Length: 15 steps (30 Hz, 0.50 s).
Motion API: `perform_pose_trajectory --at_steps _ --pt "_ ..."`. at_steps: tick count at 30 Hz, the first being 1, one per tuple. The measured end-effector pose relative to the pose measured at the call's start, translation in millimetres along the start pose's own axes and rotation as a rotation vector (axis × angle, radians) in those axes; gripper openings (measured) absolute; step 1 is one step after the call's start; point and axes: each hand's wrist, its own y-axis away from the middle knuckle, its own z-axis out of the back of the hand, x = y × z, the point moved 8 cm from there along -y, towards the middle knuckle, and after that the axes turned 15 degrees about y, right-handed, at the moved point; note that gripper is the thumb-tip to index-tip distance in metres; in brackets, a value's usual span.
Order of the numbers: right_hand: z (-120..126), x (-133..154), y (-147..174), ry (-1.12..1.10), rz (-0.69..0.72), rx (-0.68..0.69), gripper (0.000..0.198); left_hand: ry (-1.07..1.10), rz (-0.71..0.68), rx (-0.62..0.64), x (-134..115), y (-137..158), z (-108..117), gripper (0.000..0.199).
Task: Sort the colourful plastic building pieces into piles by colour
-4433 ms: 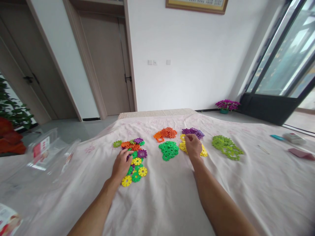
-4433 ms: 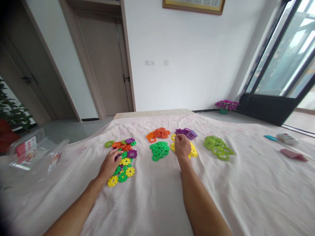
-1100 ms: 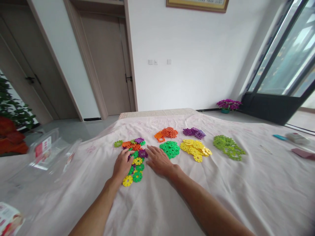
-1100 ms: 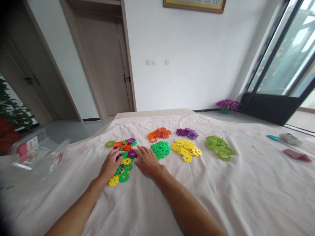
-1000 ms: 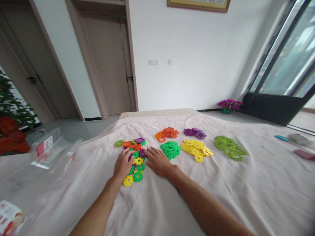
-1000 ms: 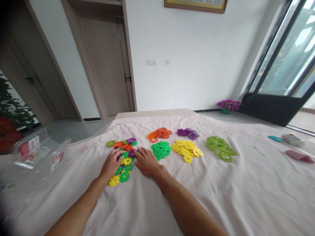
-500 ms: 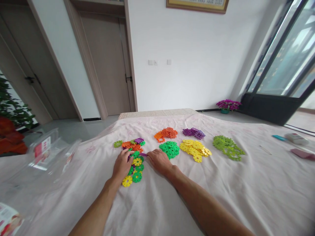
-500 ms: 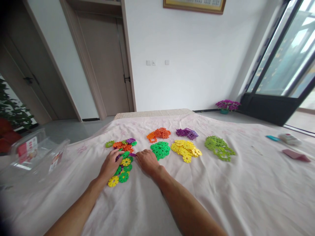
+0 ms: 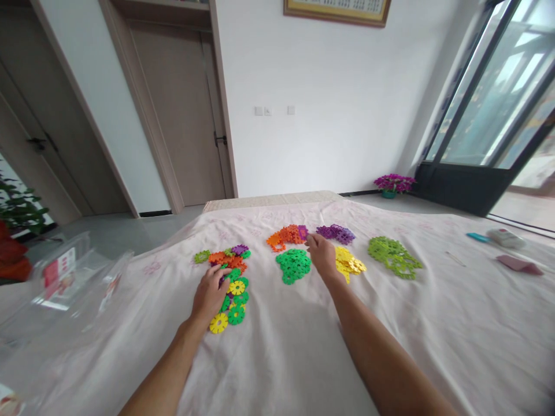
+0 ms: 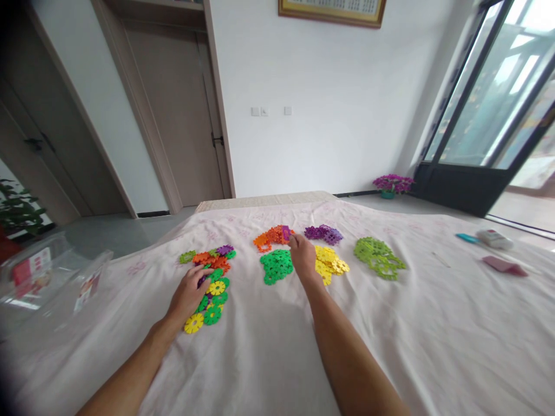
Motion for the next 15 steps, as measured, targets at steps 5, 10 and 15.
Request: perform_pose_trajectory --at_steps 5,10,15 --pt "14 -57 -16 -0.103 -0.195 0.014 0.034 0.001 -0.007 -0.006 -2 1 1 0.033" --pt "17 -87 -16 -0.359 -0.439 0.007 0.024 -0.006 -0.009 0.012 1 0 -1 0.035" --pt "12 -100 -17 -0.715 -0.540 -0.129 0.024 -0.012 -0.014 0.019 2 0 -2 0.035"
